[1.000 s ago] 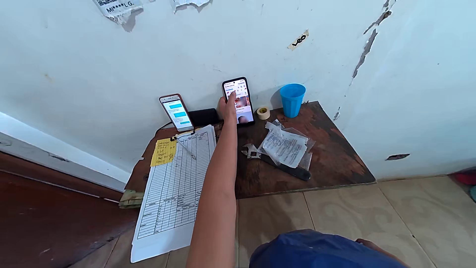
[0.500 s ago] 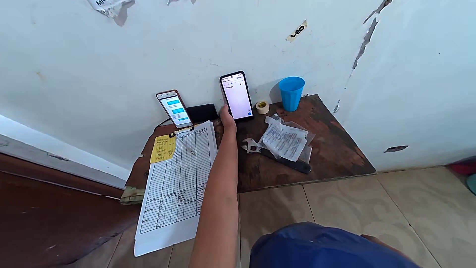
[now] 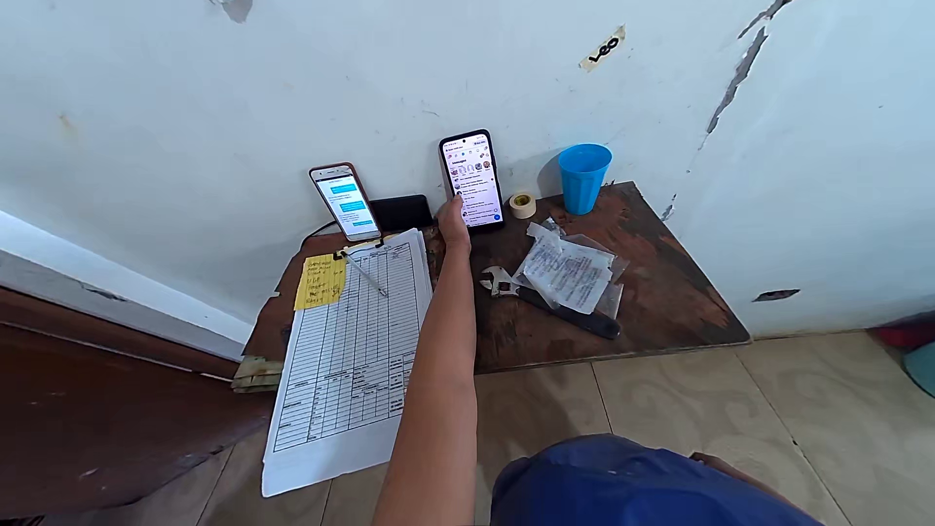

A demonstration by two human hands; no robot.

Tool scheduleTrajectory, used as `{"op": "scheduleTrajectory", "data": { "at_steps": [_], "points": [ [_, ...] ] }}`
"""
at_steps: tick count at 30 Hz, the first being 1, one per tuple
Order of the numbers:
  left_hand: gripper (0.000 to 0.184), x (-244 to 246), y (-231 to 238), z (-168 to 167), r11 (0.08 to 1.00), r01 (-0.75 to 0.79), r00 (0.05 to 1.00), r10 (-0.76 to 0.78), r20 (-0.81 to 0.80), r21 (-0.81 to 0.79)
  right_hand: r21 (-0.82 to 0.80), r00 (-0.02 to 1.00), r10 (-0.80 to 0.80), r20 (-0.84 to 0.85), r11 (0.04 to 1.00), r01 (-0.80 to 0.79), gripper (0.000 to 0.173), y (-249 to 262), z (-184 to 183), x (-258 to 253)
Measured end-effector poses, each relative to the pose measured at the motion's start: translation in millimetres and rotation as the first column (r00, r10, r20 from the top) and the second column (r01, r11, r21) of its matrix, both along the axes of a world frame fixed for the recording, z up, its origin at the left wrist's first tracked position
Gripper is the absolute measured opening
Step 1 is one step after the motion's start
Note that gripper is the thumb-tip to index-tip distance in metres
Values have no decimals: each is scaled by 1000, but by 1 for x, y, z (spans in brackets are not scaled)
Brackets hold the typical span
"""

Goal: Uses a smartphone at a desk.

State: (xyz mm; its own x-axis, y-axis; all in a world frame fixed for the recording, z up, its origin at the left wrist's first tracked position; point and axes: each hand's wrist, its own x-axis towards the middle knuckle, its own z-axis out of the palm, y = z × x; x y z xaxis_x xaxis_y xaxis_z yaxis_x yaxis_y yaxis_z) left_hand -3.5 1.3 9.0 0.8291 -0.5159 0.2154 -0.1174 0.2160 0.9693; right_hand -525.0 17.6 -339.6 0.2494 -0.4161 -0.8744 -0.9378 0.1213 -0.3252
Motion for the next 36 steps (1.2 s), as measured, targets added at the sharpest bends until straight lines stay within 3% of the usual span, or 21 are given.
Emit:
{"op": "scheduleTrajectory", "data": {
  "at_steps": [8,17,26,32,36],
  "points": [
    [45,-1,-7,12,998,-27,992,35,-118,63,2,999,-25,-25,1000,25,52,-4,-12,-5],
    [48,-3,-12,12,980,-98,993,109,-51,174,21,999,-19,-26,1000,19,48,5,1,3],
    [56,2,-7,-5,989,-4,996,-9,-86,-148,-14,1000,-4,17,1000,4,48,4,-14,-4],
    [61,-1,-2,-1,987,39,990,-60,-126,-157,-12,1000,1,-8,1000,-1,50,3,-22,-4],
    [52,1,-5,-4,987,-1,991,-20,-132,-161,-17,1000,-15,-26,1000,14,52,2,-31,-7]
  ]
}}
